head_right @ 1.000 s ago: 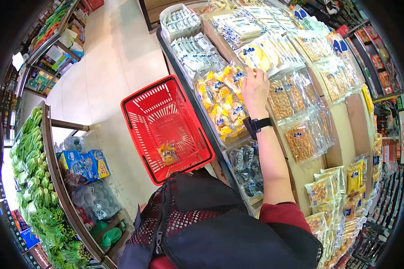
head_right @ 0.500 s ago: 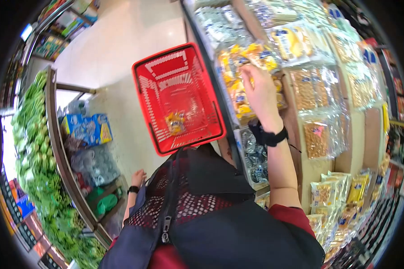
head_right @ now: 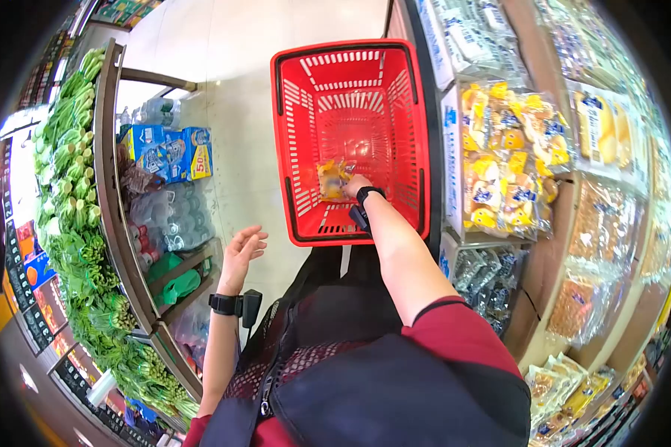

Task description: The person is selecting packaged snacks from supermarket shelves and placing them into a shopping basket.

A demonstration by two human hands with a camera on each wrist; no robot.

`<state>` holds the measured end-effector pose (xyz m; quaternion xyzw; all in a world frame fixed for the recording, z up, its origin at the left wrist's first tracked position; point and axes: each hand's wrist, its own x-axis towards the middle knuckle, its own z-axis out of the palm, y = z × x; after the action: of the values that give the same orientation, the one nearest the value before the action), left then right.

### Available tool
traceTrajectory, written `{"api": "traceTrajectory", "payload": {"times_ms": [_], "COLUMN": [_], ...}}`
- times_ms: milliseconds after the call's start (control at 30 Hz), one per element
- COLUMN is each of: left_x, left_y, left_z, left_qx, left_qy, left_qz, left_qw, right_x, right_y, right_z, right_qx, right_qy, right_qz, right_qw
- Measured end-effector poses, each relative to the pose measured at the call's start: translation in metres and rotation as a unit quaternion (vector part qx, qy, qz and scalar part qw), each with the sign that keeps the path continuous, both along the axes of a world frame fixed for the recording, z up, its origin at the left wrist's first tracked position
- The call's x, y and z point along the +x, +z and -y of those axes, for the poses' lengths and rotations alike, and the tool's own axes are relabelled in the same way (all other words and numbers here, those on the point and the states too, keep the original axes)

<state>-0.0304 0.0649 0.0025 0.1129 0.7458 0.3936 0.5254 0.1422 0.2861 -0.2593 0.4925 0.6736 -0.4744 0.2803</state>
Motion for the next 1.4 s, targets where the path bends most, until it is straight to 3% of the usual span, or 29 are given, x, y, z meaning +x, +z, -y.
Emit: {"api": "traceTrajectory", "payload": {"times_ms": [100, 167, 200, 300, 500, 633, 700, 800, 900, 967, 1100, 1200, 1400], "left_x": [0.014, 0.020, 0.022, 0.024, 0.017, 0.019, 0.019, 0.027, 0.036, 0.050, 0.075, 0.092, 0.115], "left_y": [0.010, 0.015, 0.020, 0.023, 0.023, 0.025, 0.035, 0.048, 0.063, 0.070, 0.082, 0.084, 0.090], "left_z": [-0.005, -0.003, -0.004, -0.001, -0.014, -0.045, -0.066, -0.094, -0.116, -0.129, -0.146, -0.155, -0.168], "left_qx": [-0.003, 0.015, 0.016, 0.009, 0.031, 0.074, 0.090, 0.132, 0.173, 0.175, 0.175, 0.176, 0.187], "left_qy": [-0.020, -0.017, -0.013, 0.012, 0.008, -0.007, -0.028, -0.046, -0.151, -0.194, -0.225, -0.242, -0.328], "left_qz": [-0.022, -0.005, 0.002, 0.024, 0.030, -0.013, 0.023, 0.176, 0.288, 0.266, 0.281, 0.298, 0.249], "left_qw": [1.000, 1.000, 1.000, 1.000, 0.999, 0.997, 0.995, 0.974, 0.930, 0.928, 0.916, 0.906, 0.892], "right_x": [-0.011, -0.014, -0.022, -0.026, -0.028, 0.003, 0.021, 0.049, 0.076, 0.093, 0.117, 0.129, 0.162], "right_y": [-0.034, -0.084, -0.083, -0.071, 0.033, 0.144, 0.200, 0.289, 0.315, 0.330, 0.350, 0.346, 0.358], "right_z": [0.013, 0.027, 0.025, 0.027, 0.010, -0.005, -0.008, -0.004, 0.005, 0.009, 0.020, 0.027, 0.027], "right_qx": [0.028, 0.021, 0.019, 0.054, 0.120, 0.034, -0.002, -0.080, -0.056, -0.025, -0.006, -0.003, 0.107], "right_qy": [0.019, -0.076, -0.031, -0.076, -0.091, -0.156, -0.184, -0.214, -0.246, -0.259, -0.341, -0.422, -0.429], "right_qz": [-0.028, -0.108, -0.012, -0.016, -0.094, -0.326, -0.373, -0.449, -0.478, -0.467, -0.495, -0.527, -0.496], "right_qw": [0.999, 0.991, 0.999, 0.996, 0.984, 0.932, 0.909, 0.864, 0.841, 0.845, 0.799, 0.738, 0.748]}}
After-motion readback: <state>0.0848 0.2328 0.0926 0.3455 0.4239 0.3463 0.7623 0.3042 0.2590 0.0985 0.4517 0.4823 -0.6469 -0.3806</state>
